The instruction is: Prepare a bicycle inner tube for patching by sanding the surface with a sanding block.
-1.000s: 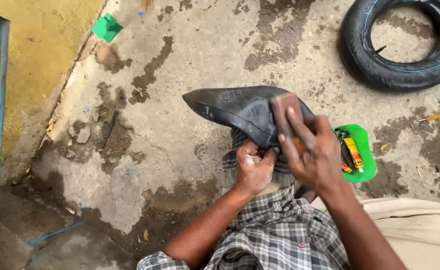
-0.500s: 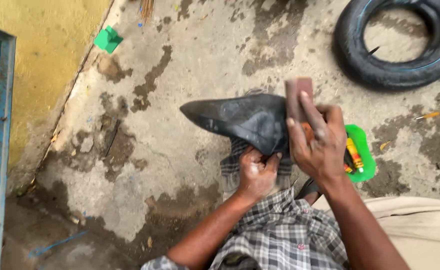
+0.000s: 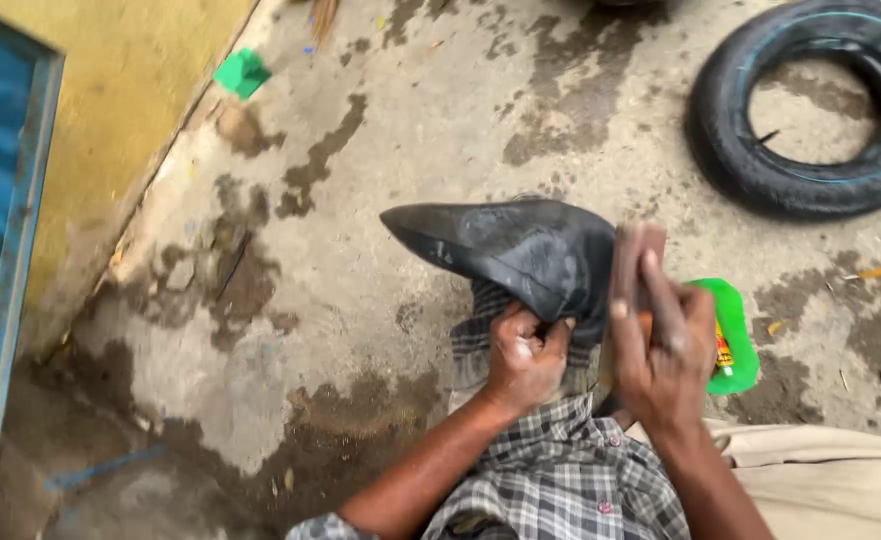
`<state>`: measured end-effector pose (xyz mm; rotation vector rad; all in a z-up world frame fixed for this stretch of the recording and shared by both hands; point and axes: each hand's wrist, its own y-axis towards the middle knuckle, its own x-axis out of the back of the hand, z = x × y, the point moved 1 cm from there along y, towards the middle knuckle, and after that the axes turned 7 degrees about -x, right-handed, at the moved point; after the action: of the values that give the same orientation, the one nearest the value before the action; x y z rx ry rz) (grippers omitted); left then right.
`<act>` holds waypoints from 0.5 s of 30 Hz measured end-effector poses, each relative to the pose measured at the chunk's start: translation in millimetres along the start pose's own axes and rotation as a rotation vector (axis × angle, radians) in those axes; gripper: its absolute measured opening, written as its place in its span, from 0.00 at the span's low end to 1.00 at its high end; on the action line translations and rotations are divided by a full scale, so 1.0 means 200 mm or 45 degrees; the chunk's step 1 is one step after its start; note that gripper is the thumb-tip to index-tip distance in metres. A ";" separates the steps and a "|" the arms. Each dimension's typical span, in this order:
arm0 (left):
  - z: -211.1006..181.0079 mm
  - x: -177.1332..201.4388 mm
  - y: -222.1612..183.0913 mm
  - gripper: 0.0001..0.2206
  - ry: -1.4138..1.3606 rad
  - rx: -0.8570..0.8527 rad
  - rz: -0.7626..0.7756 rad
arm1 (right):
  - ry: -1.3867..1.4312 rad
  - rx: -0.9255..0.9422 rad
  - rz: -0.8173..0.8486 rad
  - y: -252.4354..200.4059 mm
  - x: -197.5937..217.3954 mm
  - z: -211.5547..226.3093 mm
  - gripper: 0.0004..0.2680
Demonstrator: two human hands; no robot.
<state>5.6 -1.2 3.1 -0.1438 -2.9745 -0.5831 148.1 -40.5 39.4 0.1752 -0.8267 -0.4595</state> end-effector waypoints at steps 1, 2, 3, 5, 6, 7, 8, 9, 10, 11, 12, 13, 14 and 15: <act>0.01 0.01 -0.04 0.04 0.037 -0.035 0.028 | 0.055 -0.098 -0.019 -0.16 0.01 -0.03 0.19; 0.03 0.04 -0.09 0.04 0.042 -0.005 0.029 | 0.054 -0.116 0.006 -0.21 -0.01 0.01 0.19; 0.06 0.03 -0.09 0.05 0.099 -0.055 0.059 | 0.080 -0.052 0.047 -0.22 -0.02 0.02 0.19; 0.08 0.02 -0.07 0.06 0.149 -0.111 0.101 | 0.102 0.003 0.078 -0.12 -0.03 0.05 0.19; 0.06 0.02 -0.05 0.02 0.071 -0.188 0.090 | 0.013 0.013 0.080 -0.02 -0.03 0.06 0.19; 0.05 0.04 -0.02 0.01 0.002 -0.269 0.084 | -0.065 0.022 0.079 0.09 -0.04 0.07 0.20; 0.03 0.05 -0.05 0.01 0.006 -0.278 0.099 | -0.057 0.013 0.065 0.11 -0.02 0.08 0.20; 0.04 0.03 -0.05 0.02 0.051 -0.071 0.122 | -0.088 -0.041 0.067 0.15 0.00 0.07 0.19; 0.05 0.03 -0.05 0.04 0.096 0.136 0.152 | -0.117 -0.095 0.069 0.20 0.01 0.07 0.18; 0.03 0.01 -0.01 0.04 0.101 0.124 0.122 | -0.110 -0.064 0.073 0.12 0.01 0.03 0.18; 0.02 0.00 0.02 0.01 0.095 -0.016 0.090 | -0.038 -0.067 0.019 0.05 0.00 0.00 0.18; -0.01 0.02 -0.03 0.03 0.099 -0.105 0.072 | 0.031 -0.109 0.006 -0.11 0.00 -0.03 0.19; -0.01 0.05 -0.07 0.03 0.115 -0.065 0.055 | 0.036 -0.117 0.051 -0.17 -0.02 0.00 0.19; -0.01 0.04 -0.06 0.03 0.122 -0.106 0.087 | 0.070 -0.066 0.063 -0.18 -0.03 0.01 0.19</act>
<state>-4.2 -11.5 1.4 -0.2165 -2.8418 -0.6860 132.3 -70.0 25.0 0.1188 -0.7631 -0.4272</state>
